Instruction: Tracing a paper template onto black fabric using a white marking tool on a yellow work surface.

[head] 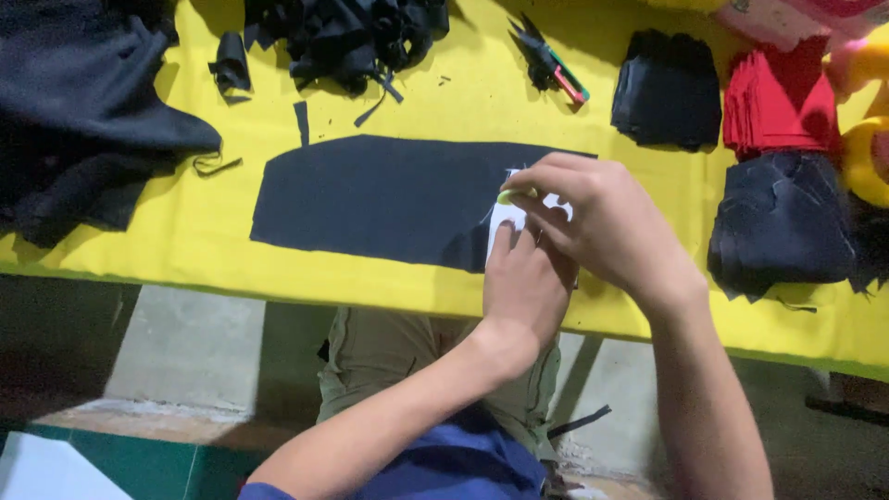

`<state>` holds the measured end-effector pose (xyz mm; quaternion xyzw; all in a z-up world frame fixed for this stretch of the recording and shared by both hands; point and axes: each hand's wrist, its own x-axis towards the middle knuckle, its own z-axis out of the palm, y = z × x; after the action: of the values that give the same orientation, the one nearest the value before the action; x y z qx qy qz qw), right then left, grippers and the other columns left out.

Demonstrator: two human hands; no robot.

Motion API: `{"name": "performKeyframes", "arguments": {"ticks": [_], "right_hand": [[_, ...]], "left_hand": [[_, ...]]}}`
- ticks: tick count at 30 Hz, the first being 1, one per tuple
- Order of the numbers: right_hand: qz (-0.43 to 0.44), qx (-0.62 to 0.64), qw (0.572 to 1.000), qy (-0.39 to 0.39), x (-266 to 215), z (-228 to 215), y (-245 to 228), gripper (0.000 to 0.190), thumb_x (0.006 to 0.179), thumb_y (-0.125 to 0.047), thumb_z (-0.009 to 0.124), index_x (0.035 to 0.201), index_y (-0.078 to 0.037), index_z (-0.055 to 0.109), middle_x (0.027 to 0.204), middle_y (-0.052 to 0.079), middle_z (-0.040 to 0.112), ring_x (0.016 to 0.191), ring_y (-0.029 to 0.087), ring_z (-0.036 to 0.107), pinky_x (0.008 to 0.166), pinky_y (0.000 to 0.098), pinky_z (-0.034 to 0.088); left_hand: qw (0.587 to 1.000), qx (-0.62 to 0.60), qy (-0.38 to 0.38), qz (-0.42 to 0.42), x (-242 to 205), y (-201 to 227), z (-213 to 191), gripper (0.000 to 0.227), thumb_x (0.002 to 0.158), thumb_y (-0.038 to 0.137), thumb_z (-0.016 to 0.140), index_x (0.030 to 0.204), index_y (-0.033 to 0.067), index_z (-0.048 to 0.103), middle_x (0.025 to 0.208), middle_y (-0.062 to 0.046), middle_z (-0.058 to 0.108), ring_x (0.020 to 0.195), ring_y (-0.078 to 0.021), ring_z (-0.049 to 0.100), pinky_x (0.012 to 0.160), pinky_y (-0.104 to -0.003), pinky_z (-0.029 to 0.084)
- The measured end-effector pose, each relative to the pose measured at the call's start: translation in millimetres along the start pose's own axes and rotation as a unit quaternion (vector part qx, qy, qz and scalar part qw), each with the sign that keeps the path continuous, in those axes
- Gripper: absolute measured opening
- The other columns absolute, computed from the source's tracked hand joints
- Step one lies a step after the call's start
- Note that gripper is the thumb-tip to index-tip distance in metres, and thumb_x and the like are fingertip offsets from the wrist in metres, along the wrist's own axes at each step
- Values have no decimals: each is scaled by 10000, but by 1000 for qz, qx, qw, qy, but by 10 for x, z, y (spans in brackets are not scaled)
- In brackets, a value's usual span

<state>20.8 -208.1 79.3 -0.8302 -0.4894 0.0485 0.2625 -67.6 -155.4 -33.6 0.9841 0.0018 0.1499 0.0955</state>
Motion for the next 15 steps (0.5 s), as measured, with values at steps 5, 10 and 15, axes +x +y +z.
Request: {"name": "performKeyframes", "arguments": {"ticks": [5, 10, 15], "right_hand": [[-4, 16, 994, -106, 157, -67, 62, 168, 928, -55, 694, 1086, -24, 741, 1035, 110, 749, 895, 265, 741, 759, 380, 562], [-17, -74, 974, -215, 364, -13, 86, 202, 900, -45, 710, 1083, -27, 794, 1078, 130, 766, 912, 271, 757, 835, 397, 607], [-60, -120, 957, -256, 451, 99, 133, 145, 927, -48, 648, 975, -56, 785, 1034, 100, 729, 853, 262, 740, 796, 402, 579]], "left_hand": [[995, 42, -92, 19, 4, 60, -196, 393, 938, 194, 558, 1322, 187, 643, 1262, -63, 659, 1205, -311, 537, 1076, -489, 381], [991, 104, -81, 2, -8, 88, -282, 662, 896, 291, 592, 1504, 112, 400, 1408, -145, 567, 1369, -323, 471, 1145, -552, 369], [997, 66, -39, -18, -5, 96, -210, 695, 834, 306, 672, 1479, 143, 474, 1402, -139, 581, 1356, -280, 493, 1101, -430, 419]]}}
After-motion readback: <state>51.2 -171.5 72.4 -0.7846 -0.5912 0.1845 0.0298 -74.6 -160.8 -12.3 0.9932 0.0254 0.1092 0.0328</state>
